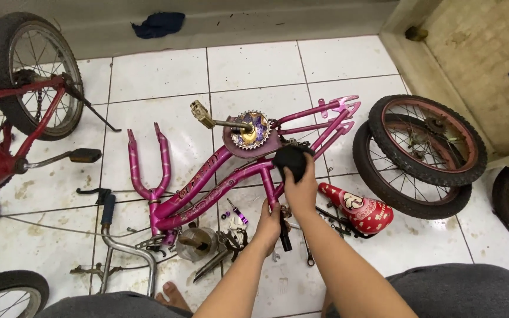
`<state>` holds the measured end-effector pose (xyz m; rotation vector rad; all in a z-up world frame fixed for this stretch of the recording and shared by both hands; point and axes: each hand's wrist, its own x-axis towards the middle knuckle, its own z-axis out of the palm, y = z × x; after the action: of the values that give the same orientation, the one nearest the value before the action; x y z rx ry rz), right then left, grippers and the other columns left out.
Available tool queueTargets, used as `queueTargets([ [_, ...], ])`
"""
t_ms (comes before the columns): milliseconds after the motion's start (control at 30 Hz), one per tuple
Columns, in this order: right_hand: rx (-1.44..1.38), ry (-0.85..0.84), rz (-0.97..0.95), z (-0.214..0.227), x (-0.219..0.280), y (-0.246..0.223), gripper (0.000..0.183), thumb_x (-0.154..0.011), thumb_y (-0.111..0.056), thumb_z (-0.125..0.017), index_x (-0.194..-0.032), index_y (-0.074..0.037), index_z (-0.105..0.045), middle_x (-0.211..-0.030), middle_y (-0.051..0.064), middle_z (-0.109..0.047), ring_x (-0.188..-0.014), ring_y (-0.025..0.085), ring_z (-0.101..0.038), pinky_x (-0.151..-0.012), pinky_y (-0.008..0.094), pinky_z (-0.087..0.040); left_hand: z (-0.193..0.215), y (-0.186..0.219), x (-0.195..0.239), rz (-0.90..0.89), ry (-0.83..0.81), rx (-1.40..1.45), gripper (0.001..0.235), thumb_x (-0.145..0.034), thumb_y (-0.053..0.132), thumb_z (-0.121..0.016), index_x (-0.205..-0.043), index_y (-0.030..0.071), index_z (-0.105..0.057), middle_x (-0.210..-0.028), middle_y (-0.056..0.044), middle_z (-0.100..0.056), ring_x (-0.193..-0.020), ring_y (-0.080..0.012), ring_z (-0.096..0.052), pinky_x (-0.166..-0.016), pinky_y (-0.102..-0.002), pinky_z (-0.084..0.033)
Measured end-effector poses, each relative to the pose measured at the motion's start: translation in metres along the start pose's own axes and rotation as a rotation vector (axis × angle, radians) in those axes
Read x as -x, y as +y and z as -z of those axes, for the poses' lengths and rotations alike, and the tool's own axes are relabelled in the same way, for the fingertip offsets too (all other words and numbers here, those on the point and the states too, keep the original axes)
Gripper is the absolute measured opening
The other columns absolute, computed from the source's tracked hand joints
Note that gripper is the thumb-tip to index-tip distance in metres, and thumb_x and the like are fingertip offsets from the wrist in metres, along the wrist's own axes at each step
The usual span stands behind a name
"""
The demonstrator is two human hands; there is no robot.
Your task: The person sits on the floor and wipes the frame of a disassembled pink bicycle using a black cloth. They clean the top tube, down tube, and fork area, moving the cloth over the metal surfaces to remove dirt.
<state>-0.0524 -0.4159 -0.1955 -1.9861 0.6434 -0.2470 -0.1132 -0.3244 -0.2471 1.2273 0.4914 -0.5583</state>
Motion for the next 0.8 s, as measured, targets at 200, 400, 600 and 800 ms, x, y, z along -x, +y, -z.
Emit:
queueTargets([
  [200,-0.128,0.087,-0.040,-0.008,-0.013,-0.010,0.061,-0.096,-0.025,-0.068,-0.145,-0.025,-0.032,-0.149,0.029,-0.050,-0.137,0.045,-0.047,-0.114,0.056,-0.041,0.000,-0.006,-0.006,0.026,0.009,-0.031,0.060,-0.109,0.031,-0.040,-0.159,0.007,-0.016,-0.087,-0.009,-0.054,-0.064,-0.0190,-0.062,-0.055,-0.031,-0.061],
  [400,0.034,-0.028,0.090,0.000,0.037,-0.010,0.053,-0.097,-0.017,-0.063,-0.145,-0.016,-0.041,-0.137,0.030,-0.057,-0.128,0.049,-0.056,-0.106,0.058,-0.048,0.009,-0.018,-0.027,-0.015,-0.002,-0.113,0.060,-0.109,0.040,-0.041,-0.158,0.011,-0.022,-0.087,-0.009,-0.059,-0.063,-0.0183,-0.065,-0.053,-0.035,-0.062],
  [600,-0.120,0.038,-0.055,0.023,0.003,-0.046,0.045,-0.096,-0.020,-0.063,-0.140,-0.020,-0.050,-0.132,0.025,-0.064,-0.129,0.044,-0.057,-0.111,0.054,-0.045,0.001,-0.012,-0.003,0.038,0.060,-0.104,0.059,-0.109,0.033,-0.038,-0.159,0.010,-0.020,-0.085,-0.008,-0.053,-0.065,-0.0183,-0.063,-0.055,-0.031,-0.061],
  [800,-0.254,0.222,-0.032,0.034,-0.082,-0.014,0.046,-0.085,-0.009,-0.076,-0.129,-0.019,-0.065,-0.123,0.011,-0.070,-0.121,0.030,-0.065,-0.106,0.041,-0.049,0.007,-0.015,0.001,0.037,0.070,-0.163,0.059,-0.109,0.036,-0.038,-0.160,0.012,-0.020,-0.084,-0.008,-0.054,-0.064,-0.0186,-0.064,-0.056,-0.033,-0.063],
])
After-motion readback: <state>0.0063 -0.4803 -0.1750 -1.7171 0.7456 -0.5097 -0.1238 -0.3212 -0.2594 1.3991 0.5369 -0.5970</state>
